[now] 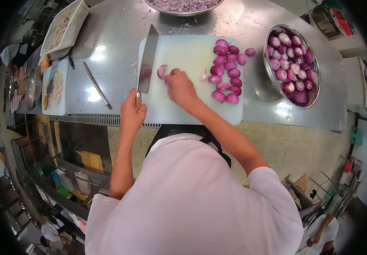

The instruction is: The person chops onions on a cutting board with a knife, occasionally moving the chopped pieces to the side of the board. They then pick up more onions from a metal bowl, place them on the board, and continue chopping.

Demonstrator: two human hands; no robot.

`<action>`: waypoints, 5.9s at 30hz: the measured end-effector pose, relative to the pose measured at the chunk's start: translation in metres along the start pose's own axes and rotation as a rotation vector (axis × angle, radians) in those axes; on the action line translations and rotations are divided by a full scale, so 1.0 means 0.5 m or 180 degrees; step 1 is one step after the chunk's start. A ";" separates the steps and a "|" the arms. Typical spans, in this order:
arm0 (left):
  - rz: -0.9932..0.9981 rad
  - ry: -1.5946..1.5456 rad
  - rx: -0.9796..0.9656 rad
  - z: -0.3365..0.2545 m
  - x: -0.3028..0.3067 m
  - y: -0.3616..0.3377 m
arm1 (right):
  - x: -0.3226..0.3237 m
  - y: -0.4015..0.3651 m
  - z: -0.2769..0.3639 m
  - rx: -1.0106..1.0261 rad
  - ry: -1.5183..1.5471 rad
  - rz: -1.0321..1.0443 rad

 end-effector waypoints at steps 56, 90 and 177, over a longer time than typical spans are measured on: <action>0.0341 0.0335 -0.0286 -0.137 -0.064 0.002 | 0.018 -0.019 -0.003 0.0270 0.0886 0.0054; 0.0059 -0.0110 0.0406 0.062 -0.072 0.006 | 0.310 0.118 -0.107 0.0220 -0.0295 -0.0870; 0.0403 0.0139 -0.0180 -0.091 -0.046 -0.037 | 0.008 -0.030 0.022 0.0666 0.0570 -0.0238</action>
Point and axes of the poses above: each hand's wrist, its own y-axis towards the middle knuckle, its own x-axis out of the back of the hand, z = x × y, the point moved 10 cm from there along y, towards the middle knuckle, and after that the axes turned 11 degrees about y, right-handed, at the moved point
